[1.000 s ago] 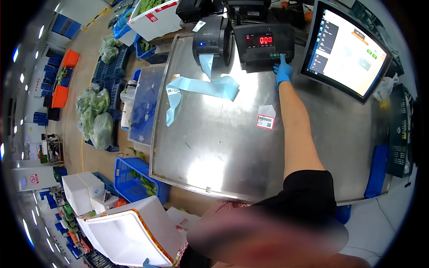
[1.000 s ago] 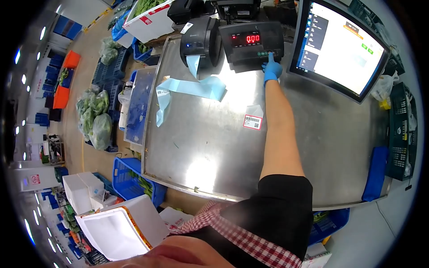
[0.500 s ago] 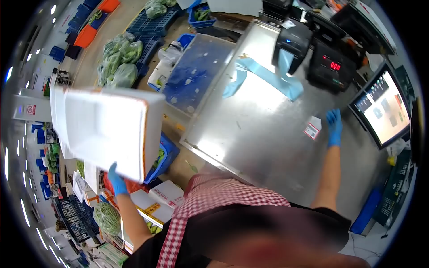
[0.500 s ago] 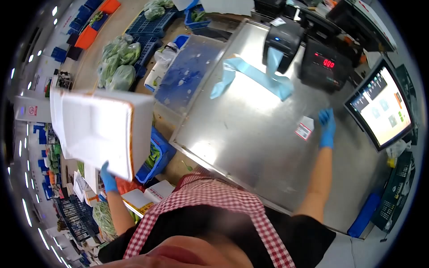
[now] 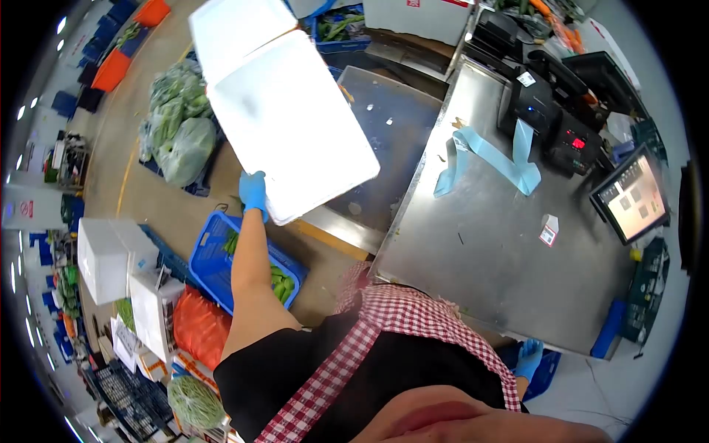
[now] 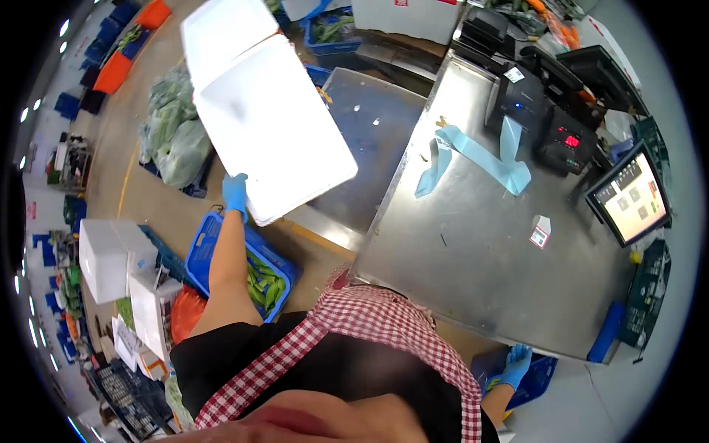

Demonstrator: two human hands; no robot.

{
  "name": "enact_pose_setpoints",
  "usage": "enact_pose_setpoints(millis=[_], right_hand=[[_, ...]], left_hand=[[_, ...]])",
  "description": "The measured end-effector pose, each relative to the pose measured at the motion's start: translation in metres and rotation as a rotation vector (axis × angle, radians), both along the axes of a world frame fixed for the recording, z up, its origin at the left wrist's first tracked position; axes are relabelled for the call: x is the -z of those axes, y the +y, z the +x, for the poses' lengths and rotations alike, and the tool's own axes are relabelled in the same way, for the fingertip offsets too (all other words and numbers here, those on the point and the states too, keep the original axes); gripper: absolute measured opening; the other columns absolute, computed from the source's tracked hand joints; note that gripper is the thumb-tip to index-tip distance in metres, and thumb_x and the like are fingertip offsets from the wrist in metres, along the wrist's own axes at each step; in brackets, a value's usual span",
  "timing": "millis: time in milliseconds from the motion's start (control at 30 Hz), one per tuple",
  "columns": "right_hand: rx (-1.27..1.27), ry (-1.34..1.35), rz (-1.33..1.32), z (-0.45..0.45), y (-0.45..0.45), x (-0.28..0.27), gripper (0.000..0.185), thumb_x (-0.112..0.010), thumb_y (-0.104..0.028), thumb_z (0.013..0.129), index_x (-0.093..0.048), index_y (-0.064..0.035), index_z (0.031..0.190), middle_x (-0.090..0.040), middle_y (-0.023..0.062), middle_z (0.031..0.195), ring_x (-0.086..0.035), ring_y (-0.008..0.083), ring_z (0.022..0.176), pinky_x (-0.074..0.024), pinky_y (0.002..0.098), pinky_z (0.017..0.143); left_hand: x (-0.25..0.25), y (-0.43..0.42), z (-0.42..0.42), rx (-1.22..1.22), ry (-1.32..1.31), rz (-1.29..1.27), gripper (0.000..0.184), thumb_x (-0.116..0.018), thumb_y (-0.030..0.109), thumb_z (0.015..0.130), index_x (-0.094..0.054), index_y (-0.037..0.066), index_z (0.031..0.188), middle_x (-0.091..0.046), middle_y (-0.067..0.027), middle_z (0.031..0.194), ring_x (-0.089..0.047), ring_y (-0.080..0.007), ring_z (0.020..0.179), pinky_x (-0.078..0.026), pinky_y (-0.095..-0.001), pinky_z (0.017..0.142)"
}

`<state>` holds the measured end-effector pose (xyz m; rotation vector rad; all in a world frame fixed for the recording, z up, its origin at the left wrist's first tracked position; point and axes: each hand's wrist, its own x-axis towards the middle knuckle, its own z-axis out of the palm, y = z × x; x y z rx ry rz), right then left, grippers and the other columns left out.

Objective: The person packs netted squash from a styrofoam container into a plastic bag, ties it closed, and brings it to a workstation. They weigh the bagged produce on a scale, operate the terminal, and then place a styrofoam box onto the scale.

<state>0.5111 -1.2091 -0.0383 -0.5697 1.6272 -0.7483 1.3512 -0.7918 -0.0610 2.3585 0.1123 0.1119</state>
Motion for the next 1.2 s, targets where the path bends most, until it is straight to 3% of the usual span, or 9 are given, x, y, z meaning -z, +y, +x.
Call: enact_pose_setpoints(millis=[133,167,333,567,767,1000,1067,1133,1200], right_hand=[[0.041,0.001,0.119,-0.001,0.06,-0.013,0.039,-0.055,-0.046,0.081,-0.056,-0.0114,0.098,-0.059,0.0041,0.098,-0.053,0.0173,0.086,-0.0377,0.0291,0.079],[0.017,-0.021,0.141,-0.005,0.071,-0.011,0.037,-0.055,-0.046,0.081,-0.057,-0.0117,0.096,-0.059,0.0039,0.096,-0.054,0.0168,0.083,-0.0385,0.0285,0.076],[0.079,-0.024,0.199,0.025,0.103,-0.03,0.029,-0.055,-0.042,0.083,-0.057,-0.013,0.085,-0.06,0.0036,0.076,-0.054,0.0149,0.064,-0.0399,0.0247,0.056],[0.092,0.004,0.156,0.047,0.108,-0.04,0.032,-0.056,-0.039,0.082,-0.057,-0.0085,0.089,-0.059,0.0063,0.078,-0.054,0.0176,0.066,-0.0446,0.0285,0.061],[-0.053,-0.028,0.197,0.06,0.088,-0.028,0.033,-0.056,-0.039,0.083,-0.056,-0.0082,0.095,-0.058,0.0073,0.086,-0.053,0.0194,0.074,-0.0439,0.0292,0.07],[-0.184,0.139,0.176,0.115,0.059,-0.029,0.032,-0.053,-0.039,0.084,-0.058,-0.0104,0.096,-0.062,0.0022,0.085,-0.056,0.0148,0.071,-0.0412,0.0261,0.065],[-0.225,0.173,0.146,0.128,0.058,-0.031,0.03,-0.054,-0.038,0.084,-0.058,-0.0107,0.096,-0.062,0.0024,0.084,-0.056,0.0143,0.07,-0.0411,0.0254,0.062],[-0.276,0.203,0.138,0.133,0.062,-0.035,0.028,-0.053,-0.035,0.084,-0.058,-0.0106,0.095,-0.062,0.0029,0.084,-0.057,0.014,0.071,-0.0412,0.0257,0.06],[-0.31,0.232,0.148,0.134,0.06,-0.035,0.026,-0.053,-0.034,0.084,-0.058,-0.0105,0.095,-0.062,0.0035,0.084,-0.057,0.0138,0.071,-0.0414,0.0267,0.06]], left_hand=[[-0.008,-0.016,0.046,0.242,0.182,-0.228,0.041,-0.058,0.022,0.063,-0.057,-0.004,0.095,-0.062,-0.019,0.087,-0.059,-0.0323,0.076,-0.045,-0.0377,0.068],[0.012,-0.017,0.065,0.263,0.165,-0.203,0.033,-0.057,0.01,0.062,-0.058,-0.005,0.092,-0.062,-0.015,0.08,-0.058,-0.0223,0.071,-0.046,-0.0312,0.062],[0.028,-0.028,0.081,0.349,0.372,-0.262,0.039,-0.057,0.015,0.064,-0.057,-0.006,0.097,-0.062,-0.018,0.086,-0.059,-0.0279,0.075,-0.046,-0.0339,0.067],[0.066,0.022,0.056,0.355,0.351,-0.125,0.034,-0.057,0.011,0.064,-0.057,-0.007,0.093,-0.061,-0.0156,0.081,-0.057,-0.0235,0.07,-0.045,-0.0334,0.064],[0.039,0.021,-0.004,0.126,0.46,-0.448,0.029,-0.057,0.011,0.066,-0.059,-0.007,0.089,-0.061,-0.0154,0.078,-0.058,-0.023,0.068,-0.047,-0.0346,0.063],[0.058,-0.08,-0.065,-0.02,0.497,-0.777,0.063,-0.066,0.026,0.075,-0.038,-0.003,0.122,-0.054,-0.0158,0.106,-0.058,-0.0281,0.081,-0.048,-0.0384,0.073],[0.032,-0.112,-0.084,0.072,0.724,-0.55,0.075,-0.066,0.039,0.074,-0.03,0.003,0.128,-0.052,-0.0155,0.11,-0.059,-0.0287,0.08,-0.048,-0.04,0.073],[0.025,-0.115,-0.076,0.273,0.91,-0.388,0.055,-0.066,0.046,0.072,-0.054,0.005,0.106,-0.053,-0.0113,0.111,-0.048,-0.0287,0.104,-0.045,-0.0415,0.062],[0.002,-0.114,-0.07,0.476,0.533,0.157,0.052,-0.066,0.049,0.069,-0.057,0.007,0.098,-0.058,-0.009,0.101,-0.051,-0.0294,0.097,-0.041,-0.0439,0.065]])
